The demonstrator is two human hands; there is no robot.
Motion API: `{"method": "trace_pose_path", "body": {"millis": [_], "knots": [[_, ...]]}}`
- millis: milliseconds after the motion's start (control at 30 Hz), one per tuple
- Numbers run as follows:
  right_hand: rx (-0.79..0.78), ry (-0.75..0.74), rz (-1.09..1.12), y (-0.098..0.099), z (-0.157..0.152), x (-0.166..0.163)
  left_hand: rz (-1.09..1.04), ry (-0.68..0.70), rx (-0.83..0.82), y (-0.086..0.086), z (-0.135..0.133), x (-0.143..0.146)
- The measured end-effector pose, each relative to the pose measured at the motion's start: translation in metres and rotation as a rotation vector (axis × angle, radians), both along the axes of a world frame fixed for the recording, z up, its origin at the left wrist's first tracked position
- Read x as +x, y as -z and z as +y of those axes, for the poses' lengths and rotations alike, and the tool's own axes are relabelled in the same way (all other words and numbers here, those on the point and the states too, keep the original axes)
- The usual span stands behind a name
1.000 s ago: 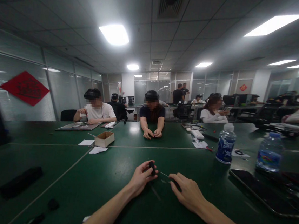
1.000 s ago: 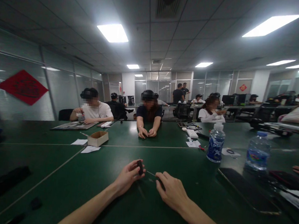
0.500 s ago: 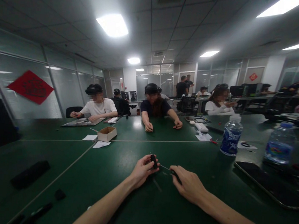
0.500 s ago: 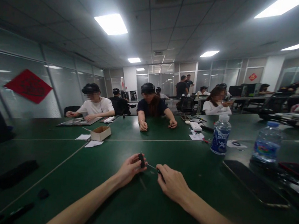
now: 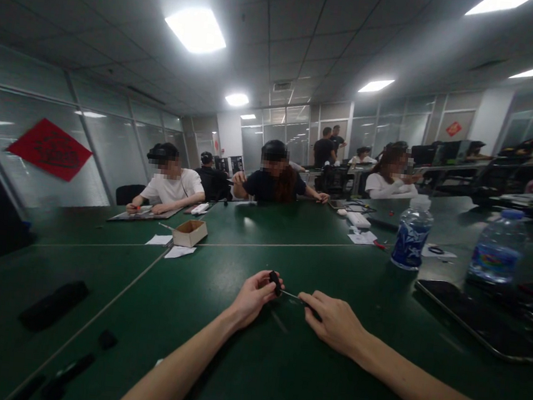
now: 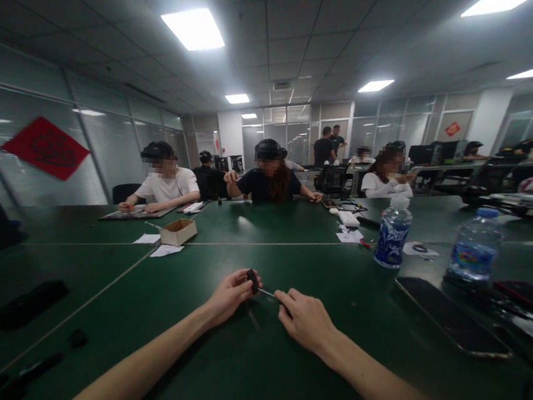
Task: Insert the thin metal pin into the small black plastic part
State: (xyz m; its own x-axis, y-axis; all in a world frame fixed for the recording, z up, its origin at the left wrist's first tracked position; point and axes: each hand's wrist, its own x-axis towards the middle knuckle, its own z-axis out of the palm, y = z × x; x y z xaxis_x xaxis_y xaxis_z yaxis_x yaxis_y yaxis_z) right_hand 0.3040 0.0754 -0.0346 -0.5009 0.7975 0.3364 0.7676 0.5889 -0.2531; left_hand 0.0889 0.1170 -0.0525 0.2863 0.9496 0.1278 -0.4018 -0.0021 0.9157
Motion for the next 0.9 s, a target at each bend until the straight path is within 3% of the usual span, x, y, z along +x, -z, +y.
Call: {"method": "trace_pose_path", "body": {"millis": [233,500,900], "knots": [[0.008,-0.016,-0.074,0.000,0.000,0.000,0.200,-0.009,0.094,-0.007,-0.008,0.002],[0.010,-0.131,-0.032,-0.001,0.000,0.004,0.416,0.032,0.216,-0.014,-0.010,0.001],[0.023,-0.076,0.031,0.007,0.003,0.003,0.271,0.004,0.077,-0.004,-0.003,0.003]]}}
